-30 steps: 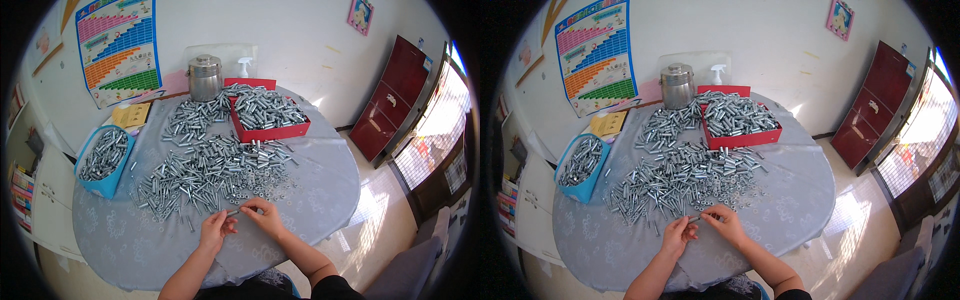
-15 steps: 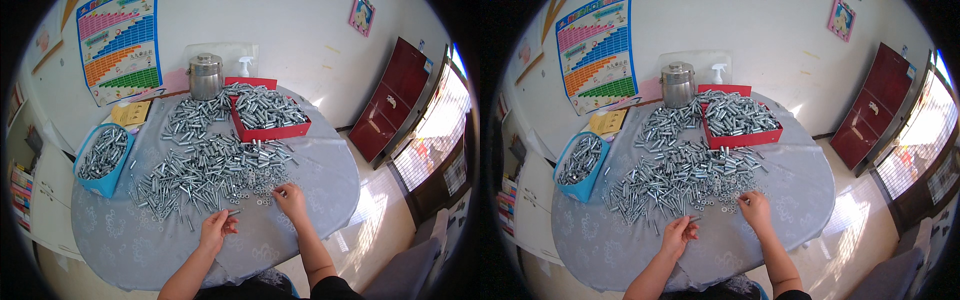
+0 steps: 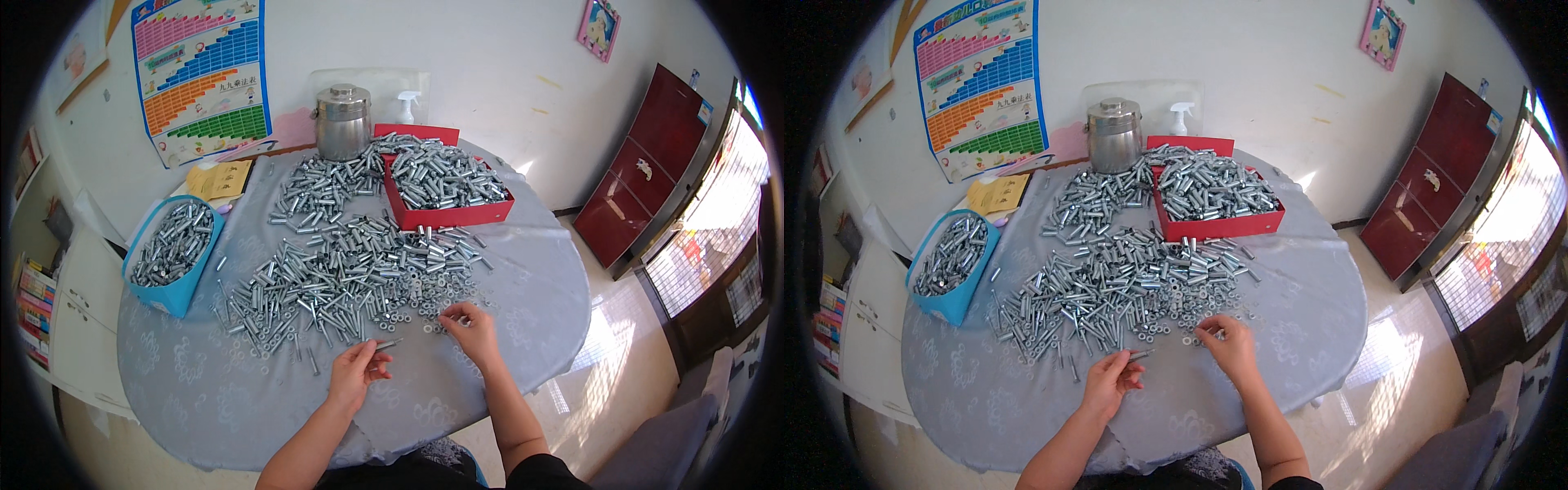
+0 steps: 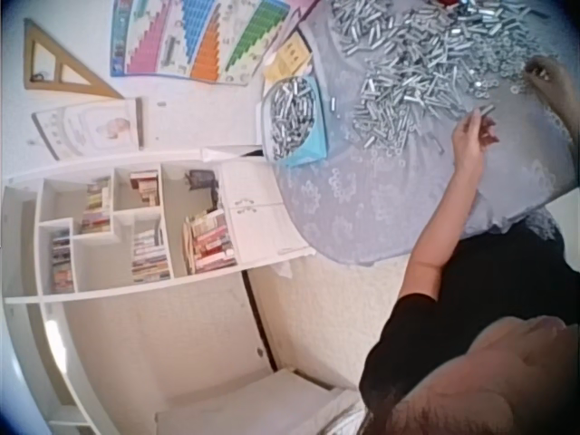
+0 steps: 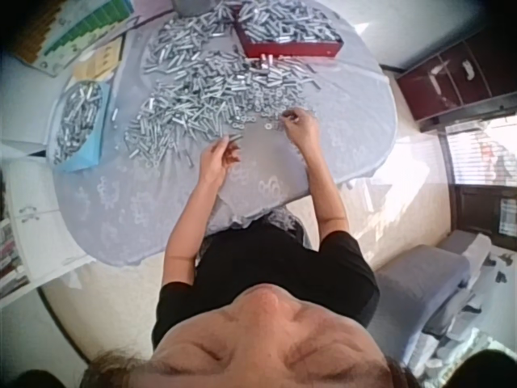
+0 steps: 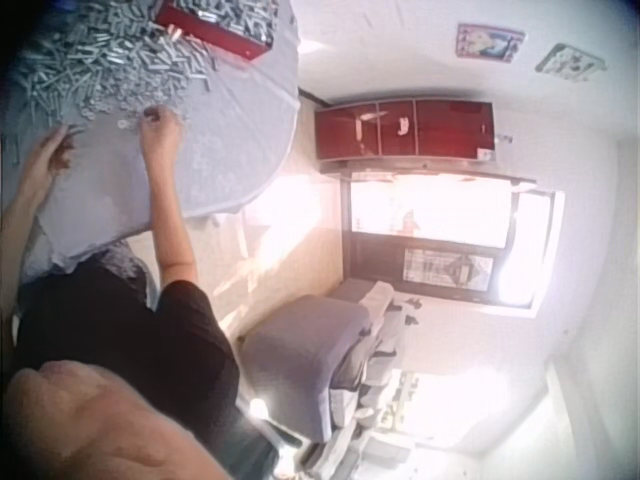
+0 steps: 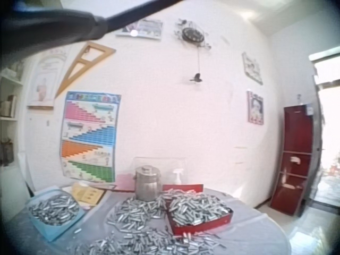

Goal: The person sits at a table covered with a grey cloth and repeatedly picks up metal bolts and washers. They thread the washers onto the bolts by hand and place the assembled fasteners into a blue plastic basket.

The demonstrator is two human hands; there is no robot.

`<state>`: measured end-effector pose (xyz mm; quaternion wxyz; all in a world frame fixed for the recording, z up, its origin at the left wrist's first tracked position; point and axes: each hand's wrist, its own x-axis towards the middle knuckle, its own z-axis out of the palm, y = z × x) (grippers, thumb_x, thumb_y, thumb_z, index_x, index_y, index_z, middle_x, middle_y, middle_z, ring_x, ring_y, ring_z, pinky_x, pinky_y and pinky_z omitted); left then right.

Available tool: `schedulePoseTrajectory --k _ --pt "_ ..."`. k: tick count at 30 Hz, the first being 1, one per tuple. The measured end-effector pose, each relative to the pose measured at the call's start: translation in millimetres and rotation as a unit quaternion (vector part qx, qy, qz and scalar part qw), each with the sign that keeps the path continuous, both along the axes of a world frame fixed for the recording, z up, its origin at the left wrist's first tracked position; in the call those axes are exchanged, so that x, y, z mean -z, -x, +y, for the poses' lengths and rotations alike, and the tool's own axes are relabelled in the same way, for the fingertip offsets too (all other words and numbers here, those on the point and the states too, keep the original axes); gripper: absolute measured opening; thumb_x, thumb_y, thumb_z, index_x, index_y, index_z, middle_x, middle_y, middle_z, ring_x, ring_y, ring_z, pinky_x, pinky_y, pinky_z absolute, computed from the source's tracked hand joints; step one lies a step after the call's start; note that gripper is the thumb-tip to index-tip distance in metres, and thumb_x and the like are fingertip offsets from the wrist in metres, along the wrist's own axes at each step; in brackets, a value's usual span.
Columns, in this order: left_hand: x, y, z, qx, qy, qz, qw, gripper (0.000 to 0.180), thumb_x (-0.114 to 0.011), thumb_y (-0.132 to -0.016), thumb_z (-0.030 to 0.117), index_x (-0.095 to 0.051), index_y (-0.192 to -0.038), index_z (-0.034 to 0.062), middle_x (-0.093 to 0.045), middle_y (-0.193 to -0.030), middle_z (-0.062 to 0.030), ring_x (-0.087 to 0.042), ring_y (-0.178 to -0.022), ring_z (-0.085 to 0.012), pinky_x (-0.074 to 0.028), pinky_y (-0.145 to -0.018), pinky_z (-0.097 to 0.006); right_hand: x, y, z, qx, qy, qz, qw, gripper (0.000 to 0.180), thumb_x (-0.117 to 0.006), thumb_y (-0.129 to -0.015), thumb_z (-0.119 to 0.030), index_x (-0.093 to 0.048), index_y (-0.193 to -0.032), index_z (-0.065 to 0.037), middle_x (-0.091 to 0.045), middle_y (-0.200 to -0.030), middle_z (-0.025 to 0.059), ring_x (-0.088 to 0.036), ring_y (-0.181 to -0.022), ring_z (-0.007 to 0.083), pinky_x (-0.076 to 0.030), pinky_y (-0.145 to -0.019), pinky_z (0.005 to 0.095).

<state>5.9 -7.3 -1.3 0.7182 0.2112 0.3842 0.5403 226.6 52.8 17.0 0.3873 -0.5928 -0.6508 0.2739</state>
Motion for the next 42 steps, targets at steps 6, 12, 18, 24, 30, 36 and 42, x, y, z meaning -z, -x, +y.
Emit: schedulePoseTrajectory --k 6,12,18,24,30,36,42 --pt "2 -1 1 0.019 -0.001 -0.003 1.0 0.027 -0.052 -0.089 0.02 -0.056 -0.102 -0.0035 -0.062 -0.079 -0.0116 -0.055 -0.059 -0.0109 -0.053 -0.057 -0.029 -5 26 -18 -0.169 0.185 0.259 0.933 0.013 -0.066 -0.078 -0.009 -0.061 -0.088 -0.004 -0.061 -0.082 -0.0016 -0.054 -0.075 0.0057 -0.043 -0.068 0.0201" --pt "3 0 0 0.03 0.006 -0.017 0.999 0.027 -0.051 -0.089 0.02 -0.055 -0.102 -0.004 -0.062 -0.08 -0.0125 -0.055 -0.06 -0.0112 -0.053 -0.057 -0.03 -5 37 -22 -0.175 0.197 0.326 0.908 0.013 -0.065 -0.079 -0.011 -0.061 -0.089 -0.003 -0.06 -0.084 -0.001 -0.053 -0.078 0.0059 -0.042 -0.071 0.0199" --pt "6 0 0 0.055 0.01 -0.028 0.998 0.027 -0.051 -0.089 0.02 -0.055 -0.102 -0.0034 -0.062 -0.08 -0.0124 -0.056 -0.06 -0.0115 -0.053 -0.057 -0.03 -5 36 -24 -0.171 0.2 0.298 0.918 0.017 -0.062 -0.083 -0.018 -0.062 -0.091 -0.003 -0.059 -0.085 -0.0015 -0.051 -0.079 0.0057 -0.041 -0.072 0.0206" --pt "11 2 2 0.054 0.018 -0.061 0.997 0.027 -0.051 -0.089 0.021 -0.056 -0.101 -0.0027 -0.062 -0.081 -0.0122 -0.056 -0.06 -0.0115 -0.053 -0.057 -0.029 -6 24 -14 -0.091 0.149 0.256 0.951 0.016 -0.062 -0.082 -0.016 -0.062 -0.09 -0.002 -0.061 -0.083 0.0001 -0.053 -0.077 0.0065 -0.043 -0.071 0.0207" --pt "10 2 2 0.043 0.016 -0.074 0.996 0.028 -0.051 -0.089 0.022 -0.057 -0.101 -0.0023 -0.062 -0.081 -0.0116 -0.056 -0.06 -0.0116 -0.052 -0.057 -0.029 -12 -11 -9 -0.002 0.014 -0.009 1.0 0.019 -0.067 -0.075 -0.016 -0.065 -0.09 -0.004 -0.062 -0.078 0.0038 -0.055 -0.071 0.012 -0.045 -0.066 0.0255" --pt "9 3 2 0.042 0.013 -0.094 0.995 0.026 -0.051 -0.089 0.021 -0.057 -0.101 -0.0013 -0.062 -0.08 -0.0108 -0.055 -0.06 -0.0113 -0.052 -0.057 -0.028 0 -2 -15 -0.062 -0.058 -0.138 0.987 0.018 -0.067 -0.069 -0.014 -0.066 -0.087 -0.008 -0.06 -0.083 0.0078 -0.055 -0.082 0.025 -0.045 -0.071 0.0352" --pt "11 5 3 0.039 0.014 -0.145 0.989 0.023 -0.051 -0.089 0.02 -0.058 -0.097 0.0003 -0.062 -0.079 -0.009 -0.055 -0.06 -0.0114 -0.051 -0.055 -0.026 1 -3 -6 -0.094 -0.058 -0.211 0.971 0.018 -0.067 -0.068 -0.016 -0.066 -0.085 -0.01 -0.059 -0.083 0.0074 -0.054 -0.083 0.0269 -0.044 -0.073 0.0371"
